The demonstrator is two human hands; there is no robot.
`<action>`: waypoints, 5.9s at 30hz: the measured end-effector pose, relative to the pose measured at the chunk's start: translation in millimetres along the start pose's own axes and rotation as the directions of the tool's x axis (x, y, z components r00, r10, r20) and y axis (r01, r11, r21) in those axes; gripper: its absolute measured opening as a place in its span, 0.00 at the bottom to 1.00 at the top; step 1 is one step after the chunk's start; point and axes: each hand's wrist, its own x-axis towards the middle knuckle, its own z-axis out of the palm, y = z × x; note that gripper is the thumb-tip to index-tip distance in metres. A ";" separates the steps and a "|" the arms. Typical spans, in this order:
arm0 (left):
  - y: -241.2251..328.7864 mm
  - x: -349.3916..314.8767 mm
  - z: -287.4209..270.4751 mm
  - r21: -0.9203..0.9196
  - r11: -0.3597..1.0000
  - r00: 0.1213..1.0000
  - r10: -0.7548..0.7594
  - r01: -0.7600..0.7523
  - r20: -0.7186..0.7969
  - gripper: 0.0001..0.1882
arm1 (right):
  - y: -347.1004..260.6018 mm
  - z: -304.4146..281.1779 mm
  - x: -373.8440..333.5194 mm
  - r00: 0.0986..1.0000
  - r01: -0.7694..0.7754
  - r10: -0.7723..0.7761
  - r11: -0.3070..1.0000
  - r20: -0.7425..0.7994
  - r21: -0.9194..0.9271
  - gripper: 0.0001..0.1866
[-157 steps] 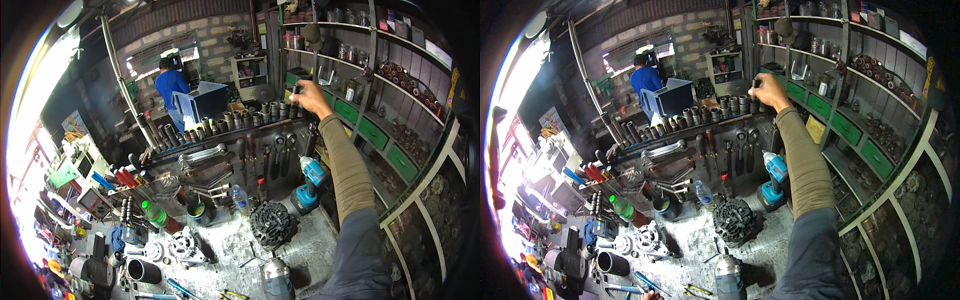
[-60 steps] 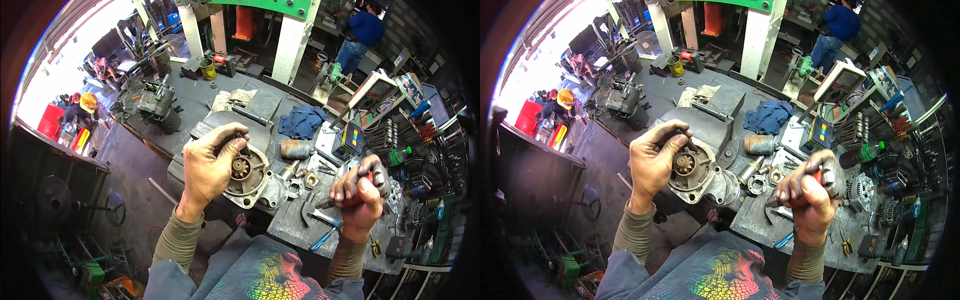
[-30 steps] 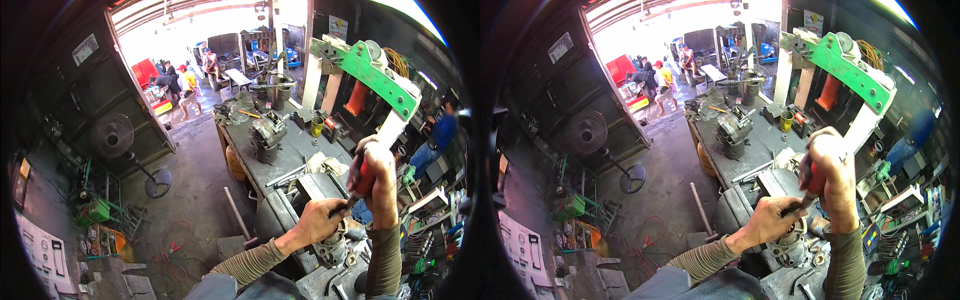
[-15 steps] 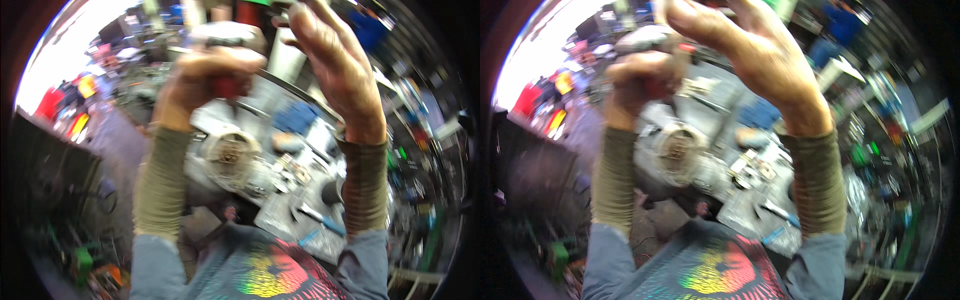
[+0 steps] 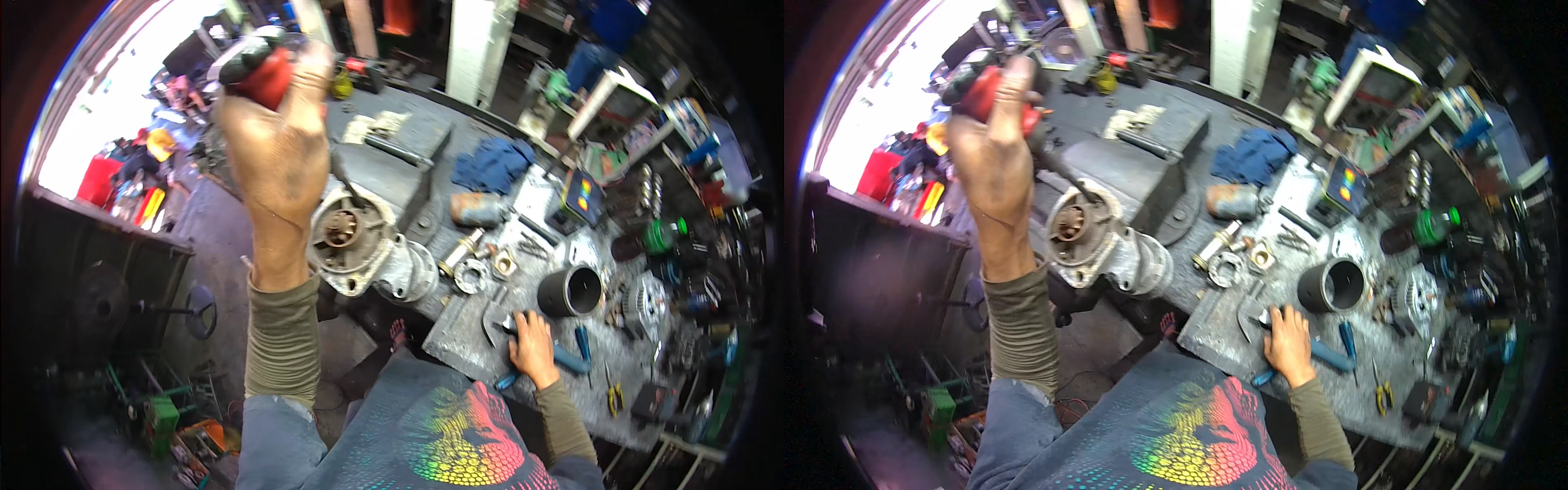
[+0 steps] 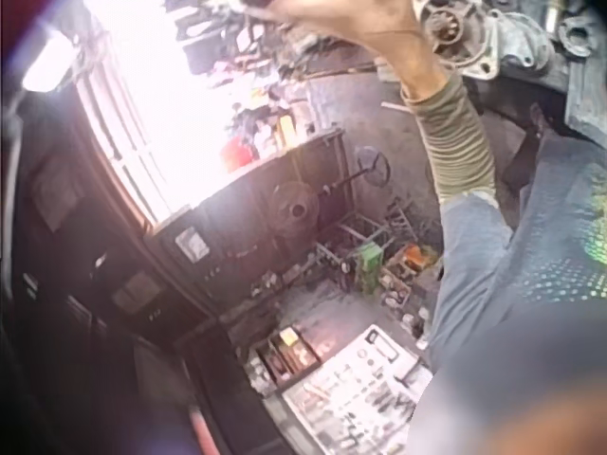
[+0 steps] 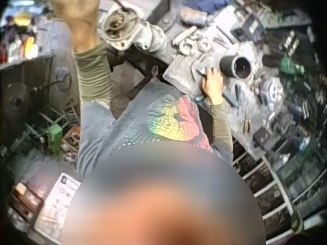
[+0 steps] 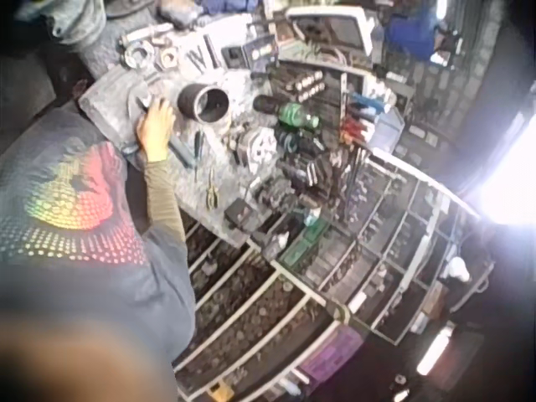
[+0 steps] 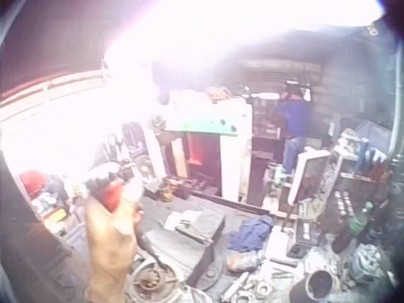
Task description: The person assembles a small engine component on a workbench. They use a power drill to fasten screws, a hammer to tap parts into place, and a ratchet to tighten bolts. The person also handles a cylindrical metal part and a circular metal plate, fitting them together.
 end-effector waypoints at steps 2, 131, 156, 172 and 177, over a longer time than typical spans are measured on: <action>1.5 8.5 -15.9 -0.176 0.981 0.975 -0.043 0.082 0.217 0.15 | 14.0 24.2 5.4 0.999 0.047 -0.047 0.998 -0.003 -0.038 0.32; -3.1 38.0 -15.0 -0.558 0.558 0.710 -0.082 0.614 0.700 0.12 | -338.1 -473.4 153.8 0.983 0.175 -0.183 0.908 0.015 -0.381 0.31; 12.5 15.6 3.3 -0.060 0.991 0.980 -0.107 0.118 0.169 0.16 | -297.1 -435.0 220.9 0.808 0.573 -0.558 0.819 -0.190 0.033 0.26; 18.1 -1.7 -7.9 -0.063 0.995 0.972 -0.063 0.079 0.225 0.16 | -287.3 -415.3 194.6 0.815 0.576 -0.572 0.787 -0.088 0.221 0.22; 15.7 18.6 -56.4 -0.081 0.958 0.803 -0.181 0.274 0.568 0.23 | -280.4 -427.3 199.3 0.828 0.526 -0.557 0.809 0.056 0.263 0.26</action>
